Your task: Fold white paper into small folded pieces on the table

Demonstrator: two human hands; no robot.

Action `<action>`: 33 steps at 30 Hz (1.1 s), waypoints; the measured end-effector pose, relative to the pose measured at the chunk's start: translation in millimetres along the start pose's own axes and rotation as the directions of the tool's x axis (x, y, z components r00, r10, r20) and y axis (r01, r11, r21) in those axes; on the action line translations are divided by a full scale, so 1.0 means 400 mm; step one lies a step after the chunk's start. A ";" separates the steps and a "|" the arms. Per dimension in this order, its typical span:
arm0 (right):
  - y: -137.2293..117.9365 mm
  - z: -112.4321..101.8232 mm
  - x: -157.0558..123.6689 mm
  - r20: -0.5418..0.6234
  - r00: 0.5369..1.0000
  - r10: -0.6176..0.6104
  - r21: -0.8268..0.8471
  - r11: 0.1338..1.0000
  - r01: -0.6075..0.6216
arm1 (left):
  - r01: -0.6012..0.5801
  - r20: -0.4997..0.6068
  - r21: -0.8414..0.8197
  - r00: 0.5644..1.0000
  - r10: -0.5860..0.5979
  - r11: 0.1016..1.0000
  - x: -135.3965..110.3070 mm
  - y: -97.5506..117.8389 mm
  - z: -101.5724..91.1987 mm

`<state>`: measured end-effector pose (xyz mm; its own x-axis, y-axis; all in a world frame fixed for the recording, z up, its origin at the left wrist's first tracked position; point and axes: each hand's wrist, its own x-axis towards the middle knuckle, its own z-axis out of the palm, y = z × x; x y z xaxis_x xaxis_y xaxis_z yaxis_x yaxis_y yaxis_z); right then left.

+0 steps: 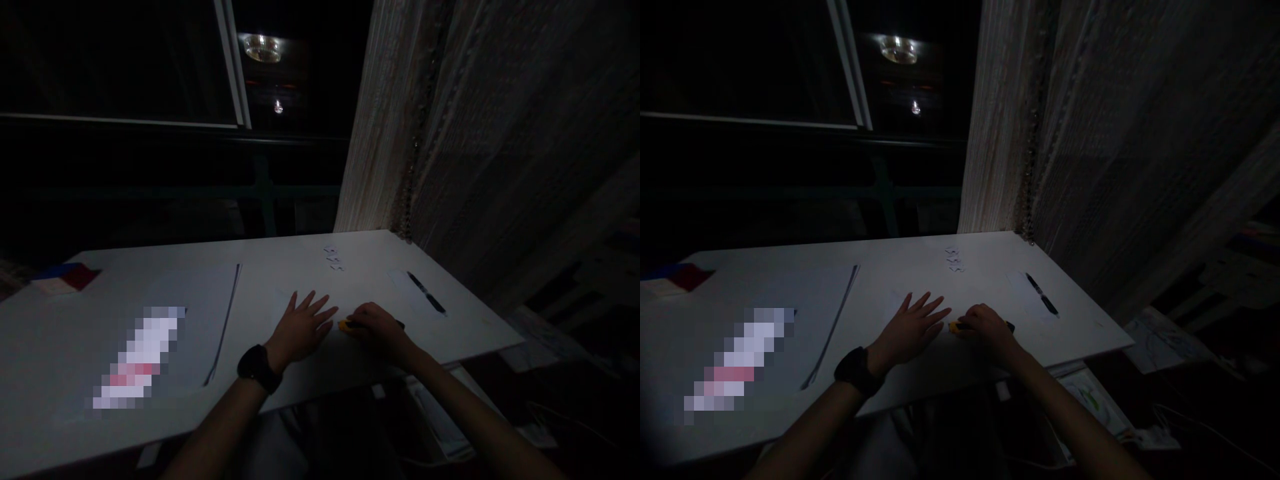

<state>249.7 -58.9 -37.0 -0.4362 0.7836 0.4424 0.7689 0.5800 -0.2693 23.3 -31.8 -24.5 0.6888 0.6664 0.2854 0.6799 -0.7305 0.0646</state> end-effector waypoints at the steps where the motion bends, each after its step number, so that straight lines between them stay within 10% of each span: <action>1: 0.000 0.001 0.000 -0.008 1.000 -0.010 0.001 1.000 0.010 | -0.002 -0.004 0.007 1.000 0.002 1.000 -0.001 0.000 0.001; 33: 0.002 0.011 -0.022 -0.080 0.987 -0.137 -0.147 0.981 0.124 | 0.078 -0.060 0.107 0.996 -0.072 0.991 -0.006 -0.008 0.020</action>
<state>252.0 -64.4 -44.7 -0.4987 0.6763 0.5422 0.7690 0.6338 -0.0833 21.7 -29.8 -32.9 0.6221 0.7068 0.3368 0.7544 -0.6562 -0.0162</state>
